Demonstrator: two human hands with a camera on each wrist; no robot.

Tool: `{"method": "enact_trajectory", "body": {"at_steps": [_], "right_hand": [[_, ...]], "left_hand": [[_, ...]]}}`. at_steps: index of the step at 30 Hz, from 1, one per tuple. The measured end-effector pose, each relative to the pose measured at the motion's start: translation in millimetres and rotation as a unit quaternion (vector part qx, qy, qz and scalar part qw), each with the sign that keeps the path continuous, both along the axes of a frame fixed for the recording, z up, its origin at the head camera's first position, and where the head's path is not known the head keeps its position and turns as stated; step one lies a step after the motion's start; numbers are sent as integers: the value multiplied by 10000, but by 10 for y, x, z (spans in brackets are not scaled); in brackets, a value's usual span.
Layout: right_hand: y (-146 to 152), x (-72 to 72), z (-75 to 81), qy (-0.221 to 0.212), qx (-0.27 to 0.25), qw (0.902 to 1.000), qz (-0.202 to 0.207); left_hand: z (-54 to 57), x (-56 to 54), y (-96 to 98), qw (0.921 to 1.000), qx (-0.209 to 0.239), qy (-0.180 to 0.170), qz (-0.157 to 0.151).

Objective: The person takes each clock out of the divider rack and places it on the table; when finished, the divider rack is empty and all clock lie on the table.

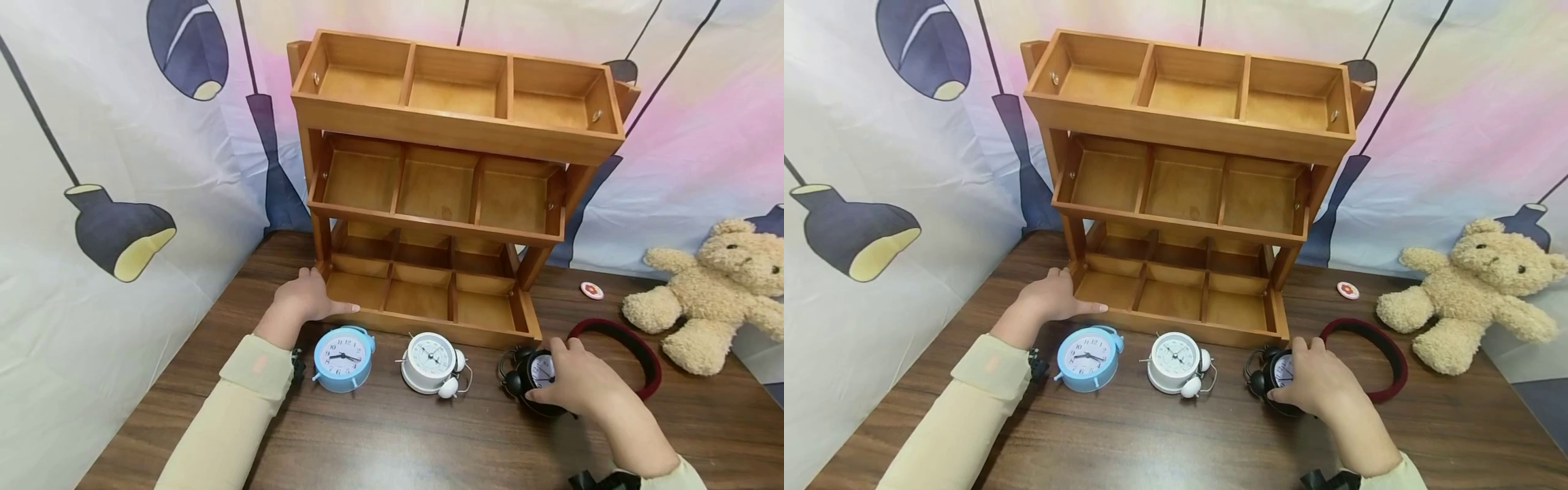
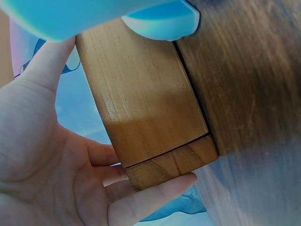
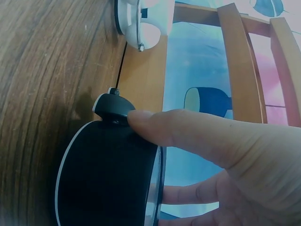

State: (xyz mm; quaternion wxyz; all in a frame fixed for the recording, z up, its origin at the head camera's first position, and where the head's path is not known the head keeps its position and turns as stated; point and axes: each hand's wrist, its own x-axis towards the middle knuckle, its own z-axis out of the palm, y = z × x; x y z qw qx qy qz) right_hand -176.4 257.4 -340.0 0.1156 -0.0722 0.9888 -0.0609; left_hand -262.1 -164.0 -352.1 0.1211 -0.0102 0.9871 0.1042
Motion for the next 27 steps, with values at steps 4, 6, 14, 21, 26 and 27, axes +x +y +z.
{"method": "enact_trajectory", "body": {"at_steps": [4,6,14,21,26,27], "right_hand": [[14,0,-17,-50,17,10000,11],[16,-2,-20,-74,20,10000,9],[39,-16,-39,-290,-71,9995,52],[49,-21,-60,-352,-84,9993,43],[52,-31,-76,-357,-83,9993,20],[53,-34,-78,-363,-84,9993,15]], "left_hand": [[-31,-13,-7,10000,-9,36,-7],[-34,-15,-8,10000,-13,53,-2],[-22,-6,-3,10000,-18,71,11],[-14,4,6,10000,-18,71,23],[-17,5,8,10000,-20,67,31],[-18,7,8,10000,-19,60,32]]}}
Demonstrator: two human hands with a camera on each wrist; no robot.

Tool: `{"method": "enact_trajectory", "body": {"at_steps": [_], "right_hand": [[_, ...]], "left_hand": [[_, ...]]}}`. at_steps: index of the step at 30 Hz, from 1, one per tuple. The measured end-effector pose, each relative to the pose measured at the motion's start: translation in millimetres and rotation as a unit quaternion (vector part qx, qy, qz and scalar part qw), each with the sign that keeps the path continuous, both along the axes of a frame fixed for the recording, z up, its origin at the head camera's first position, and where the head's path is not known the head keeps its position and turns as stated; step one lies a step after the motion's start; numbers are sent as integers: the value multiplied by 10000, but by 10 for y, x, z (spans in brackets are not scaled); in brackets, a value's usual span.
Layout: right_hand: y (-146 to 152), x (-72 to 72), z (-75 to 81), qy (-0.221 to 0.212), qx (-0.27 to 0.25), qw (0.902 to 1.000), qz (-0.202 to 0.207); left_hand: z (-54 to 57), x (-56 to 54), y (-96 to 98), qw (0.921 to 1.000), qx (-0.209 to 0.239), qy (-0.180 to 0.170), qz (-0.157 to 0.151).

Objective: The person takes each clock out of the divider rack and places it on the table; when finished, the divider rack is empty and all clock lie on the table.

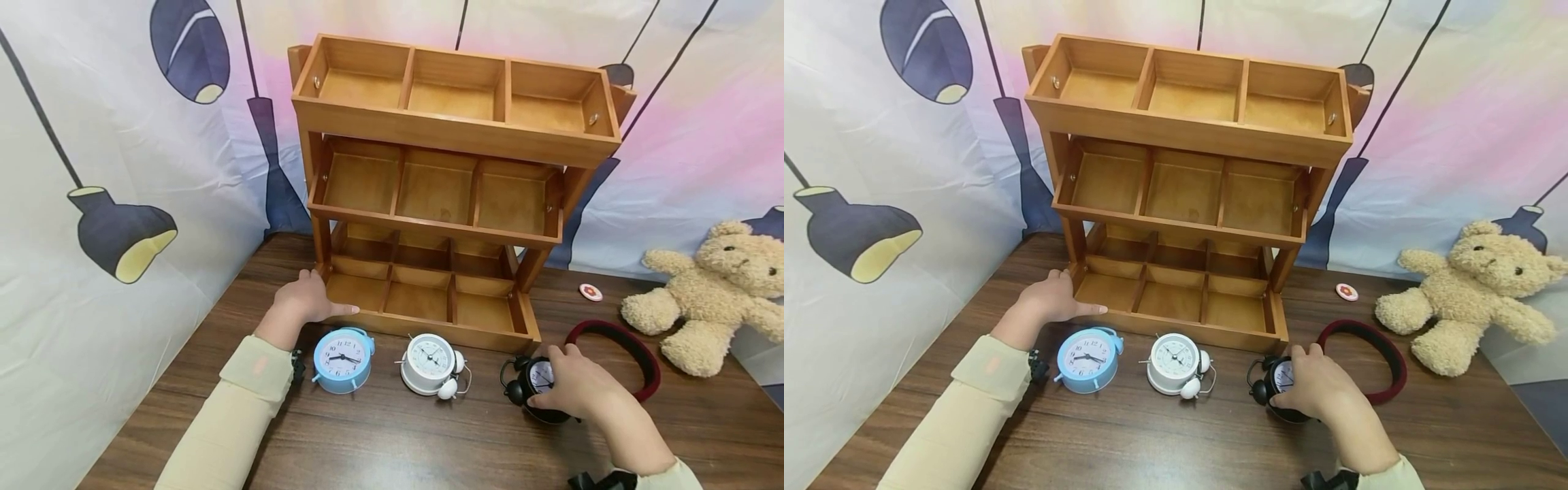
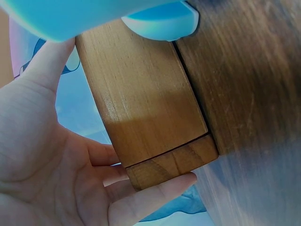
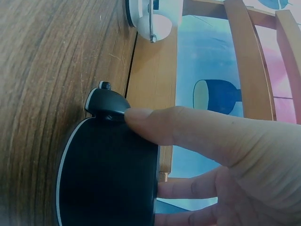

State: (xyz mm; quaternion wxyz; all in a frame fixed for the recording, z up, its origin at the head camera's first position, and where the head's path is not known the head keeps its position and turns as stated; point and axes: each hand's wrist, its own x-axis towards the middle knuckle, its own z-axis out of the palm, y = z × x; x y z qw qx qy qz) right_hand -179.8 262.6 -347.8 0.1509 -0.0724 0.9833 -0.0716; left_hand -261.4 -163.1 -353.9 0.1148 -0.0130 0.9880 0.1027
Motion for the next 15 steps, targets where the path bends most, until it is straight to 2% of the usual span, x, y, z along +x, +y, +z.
{"method": "enact_trajectory", "body": {"at_steps": [3,7,15], "right_hand": [[2,-5,3,19,6,10000,-1],[-9,13,13,247,99,9996,37],[-74,39,40,1165,29,9932,-5]], "left_hand": [[9,6,1,10000,4,-20,8],[14,15,3,10000,23,-45,24],[-3,37,5,9999,122,-46,44]]}}
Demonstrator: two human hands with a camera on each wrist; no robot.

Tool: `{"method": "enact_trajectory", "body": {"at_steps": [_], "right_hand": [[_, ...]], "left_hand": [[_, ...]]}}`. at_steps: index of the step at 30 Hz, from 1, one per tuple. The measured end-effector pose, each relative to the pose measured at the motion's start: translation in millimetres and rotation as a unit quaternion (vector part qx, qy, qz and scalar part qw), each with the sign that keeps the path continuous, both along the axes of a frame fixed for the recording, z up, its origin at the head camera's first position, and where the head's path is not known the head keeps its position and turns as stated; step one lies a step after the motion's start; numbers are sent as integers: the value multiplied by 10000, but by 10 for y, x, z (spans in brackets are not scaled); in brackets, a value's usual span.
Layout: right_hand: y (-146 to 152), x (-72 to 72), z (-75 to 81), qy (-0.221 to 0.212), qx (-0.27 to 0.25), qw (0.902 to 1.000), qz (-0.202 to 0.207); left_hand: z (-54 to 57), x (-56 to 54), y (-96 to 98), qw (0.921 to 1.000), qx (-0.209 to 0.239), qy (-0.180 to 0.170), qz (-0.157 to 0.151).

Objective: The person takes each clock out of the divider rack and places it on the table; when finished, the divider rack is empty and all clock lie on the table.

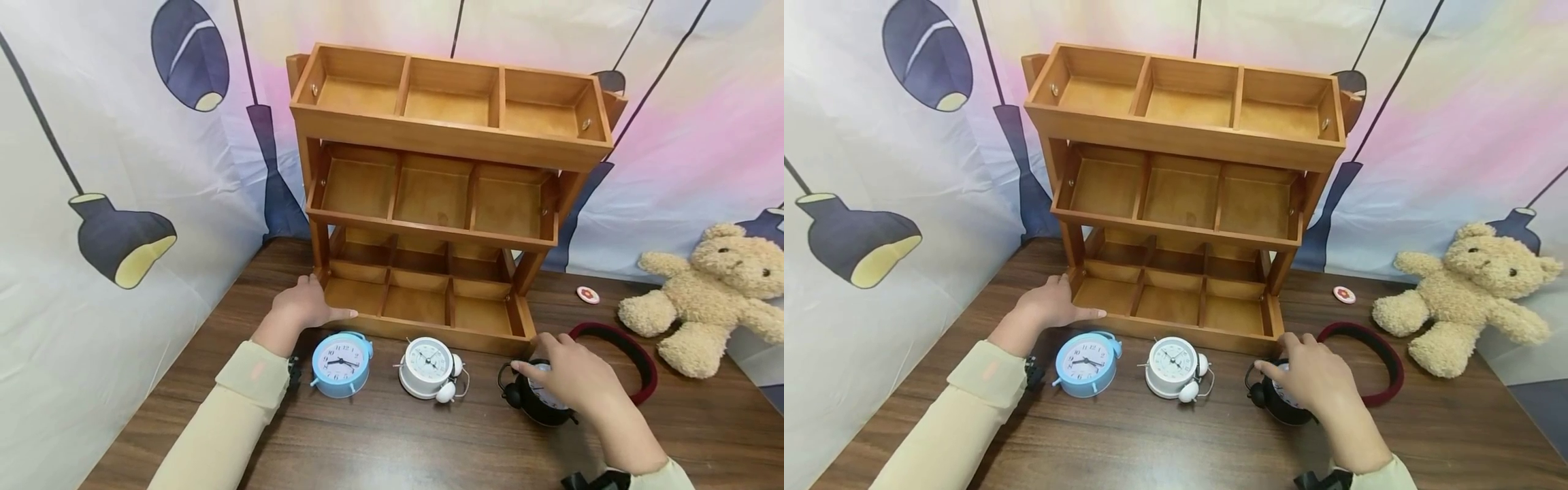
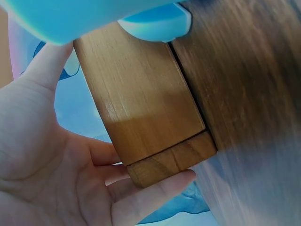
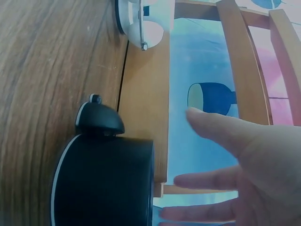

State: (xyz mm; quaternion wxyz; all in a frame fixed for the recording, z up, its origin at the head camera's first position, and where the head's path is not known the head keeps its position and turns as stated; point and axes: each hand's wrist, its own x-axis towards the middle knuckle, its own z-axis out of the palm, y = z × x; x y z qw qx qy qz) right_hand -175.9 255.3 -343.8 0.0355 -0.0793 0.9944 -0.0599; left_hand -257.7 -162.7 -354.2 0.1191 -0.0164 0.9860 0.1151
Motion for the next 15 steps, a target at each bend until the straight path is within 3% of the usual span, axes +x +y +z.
{"method": "enact_trajectory", "body": {"at_steps": [4,7,15], "right_hand": [[-72,-56,8,541,-174,9983,-116],[-135,-104,18,685,-325,9968,-240],[-288,-240,26,645,-588,9956,-348]], "left_hand": [[-23,25,-17,9999,133,-3,20],[-40,66,-28,9997,225,105,61],[55,168,-12,9940,380,1008,-178]]}}
